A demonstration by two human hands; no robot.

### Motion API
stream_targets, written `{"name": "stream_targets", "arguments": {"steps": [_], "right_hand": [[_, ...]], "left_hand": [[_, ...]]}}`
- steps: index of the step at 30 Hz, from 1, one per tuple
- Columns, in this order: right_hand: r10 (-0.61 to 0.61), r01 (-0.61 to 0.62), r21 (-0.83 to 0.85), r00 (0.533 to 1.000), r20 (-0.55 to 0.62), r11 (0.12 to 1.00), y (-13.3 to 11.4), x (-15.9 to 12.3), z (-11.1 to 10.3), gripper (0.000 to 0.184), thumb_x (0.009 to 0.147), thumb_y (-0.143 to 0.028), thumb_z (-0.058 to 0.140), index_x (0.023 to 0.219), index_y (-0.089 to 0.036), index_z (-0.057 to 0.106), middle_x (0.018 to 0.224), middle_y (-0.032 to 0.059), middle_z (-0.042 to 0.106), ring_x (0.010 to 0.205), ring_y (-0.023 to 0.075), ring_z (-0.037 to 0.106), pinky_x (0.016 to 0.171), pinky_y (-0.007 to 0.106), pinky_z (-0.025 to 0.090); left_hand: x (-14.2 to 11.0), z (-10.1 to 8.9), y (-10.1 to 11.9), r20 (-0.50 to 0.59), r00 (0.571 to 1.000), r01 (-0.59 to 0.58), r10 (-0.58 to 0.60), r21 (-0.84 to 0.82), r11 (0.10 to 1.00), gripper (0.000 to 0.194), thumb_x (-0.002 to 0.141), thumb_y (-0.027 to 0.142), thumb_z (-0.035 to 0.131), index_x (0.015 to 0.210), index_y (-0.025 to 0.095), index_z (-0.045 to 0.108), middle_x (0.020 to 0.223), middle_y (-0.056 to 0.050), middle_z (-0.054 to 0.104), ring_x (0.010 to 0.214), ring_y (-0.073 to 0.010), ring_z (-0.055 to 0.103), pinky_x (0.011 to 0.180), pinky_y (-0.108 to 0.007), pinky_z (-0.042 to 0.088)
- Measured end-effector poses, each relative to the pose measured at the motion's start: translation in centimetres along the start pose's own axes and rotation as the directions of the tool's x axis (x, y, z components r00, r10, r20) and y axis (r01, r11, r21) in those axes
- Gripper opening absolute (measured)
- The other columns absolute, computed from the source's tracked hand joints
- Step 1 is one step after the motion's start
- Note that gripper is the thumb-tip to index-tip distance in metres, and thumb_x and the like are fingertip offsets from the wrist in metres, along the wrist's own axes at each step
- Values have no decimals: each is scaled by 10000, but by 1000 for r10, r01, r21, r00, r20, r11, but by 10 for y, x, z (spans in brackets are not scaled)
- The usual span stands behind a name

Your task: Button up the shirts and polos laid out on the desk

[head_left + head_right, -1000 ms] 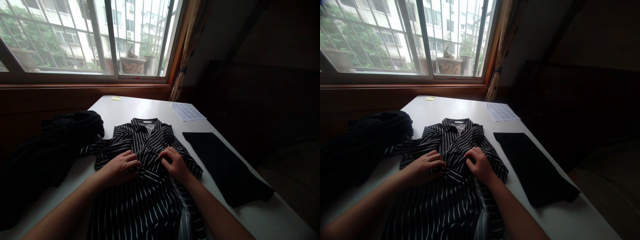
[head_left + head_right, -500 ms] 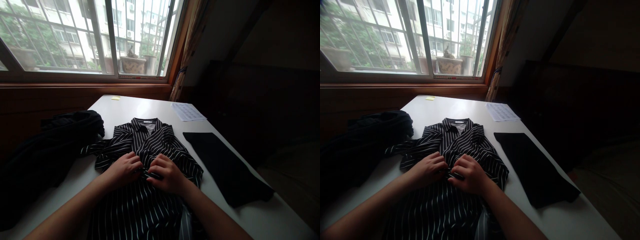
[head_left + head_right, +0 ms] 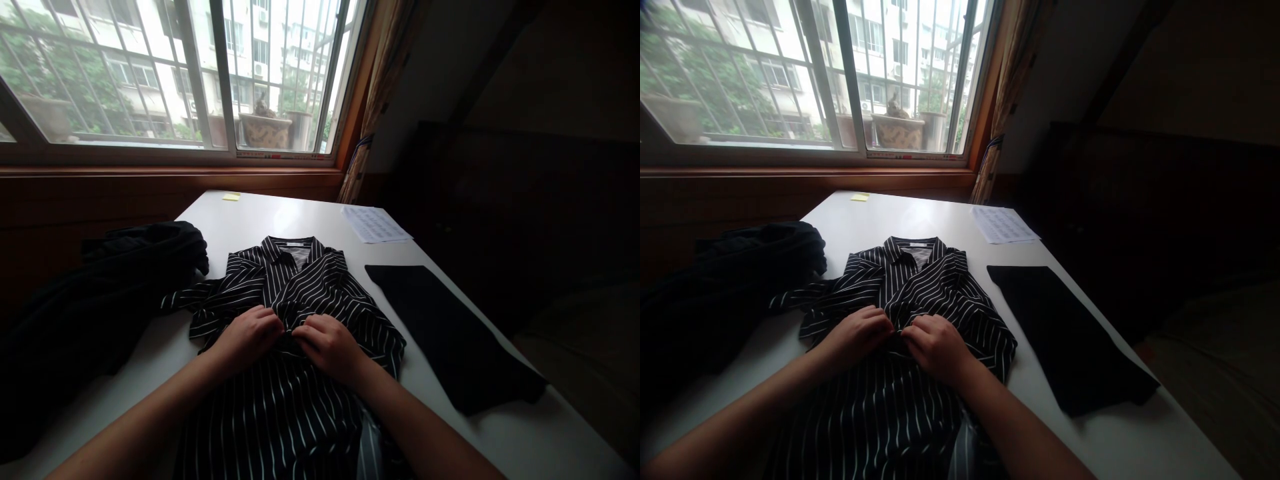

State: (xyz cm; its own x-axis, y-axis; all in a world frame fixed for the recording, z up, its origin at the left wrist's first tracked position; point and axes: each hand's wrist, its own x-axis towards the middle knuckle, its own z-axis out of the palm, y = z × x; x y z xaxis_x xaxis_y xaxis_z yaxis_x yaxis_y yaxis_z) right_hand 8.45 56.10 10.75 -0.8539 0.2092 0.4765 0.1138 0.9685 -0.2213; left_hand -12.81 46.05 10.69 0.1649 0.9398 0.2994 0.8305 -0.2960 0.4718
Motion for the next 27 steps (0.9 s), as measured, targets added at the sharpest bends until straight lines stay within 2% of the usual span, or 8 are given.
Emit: {"name": "stream_targets", "arguments": {"steps": [7,14,19,27], "right_hand": [[-43,43,-8,999,2,999,1,-2,-3,198,906,-124,537,1071,-187,626,867,43,617,782,184,548,741,333,433],[-39,39,35,999,-8,999,1,-2,-8,243,934,-102,464,1109,-184,611,857,53,578,762,183,512,722,332,435],[-35,40,75,996,-79,996,2,-3,-8,265,939,-87,446,1100,-210,617,866,52,567,796,189,513,741,337,455],[15,1,165,995,-98,986,0,-4,-6,265,960,-119,449,1151,-220,602,893,44,584,784,163,561,729,298,508]], "left_hand": [[3,-3,0,-11,998,56,-62,-279,959,173,960,266,542,879,164,655,840,-25,637,795,-151,580,720,-250,435],[4,-9,3,50,976,212,-213,-450,868,237,949,371,550,920,172,676,884,-23,678,828,-161,611,759,-252,461],[5,-7,6,81,978,208,-193,-442,873,218,931,362,567,931,175,679,882,-24,683,820,-161,615,750,-255,469],[0,-7,22,37,999,37,-27,-299,954,176,916,337,583,1009,196,633,895,-23,624,745,-137,577,687,-253,461]]}}
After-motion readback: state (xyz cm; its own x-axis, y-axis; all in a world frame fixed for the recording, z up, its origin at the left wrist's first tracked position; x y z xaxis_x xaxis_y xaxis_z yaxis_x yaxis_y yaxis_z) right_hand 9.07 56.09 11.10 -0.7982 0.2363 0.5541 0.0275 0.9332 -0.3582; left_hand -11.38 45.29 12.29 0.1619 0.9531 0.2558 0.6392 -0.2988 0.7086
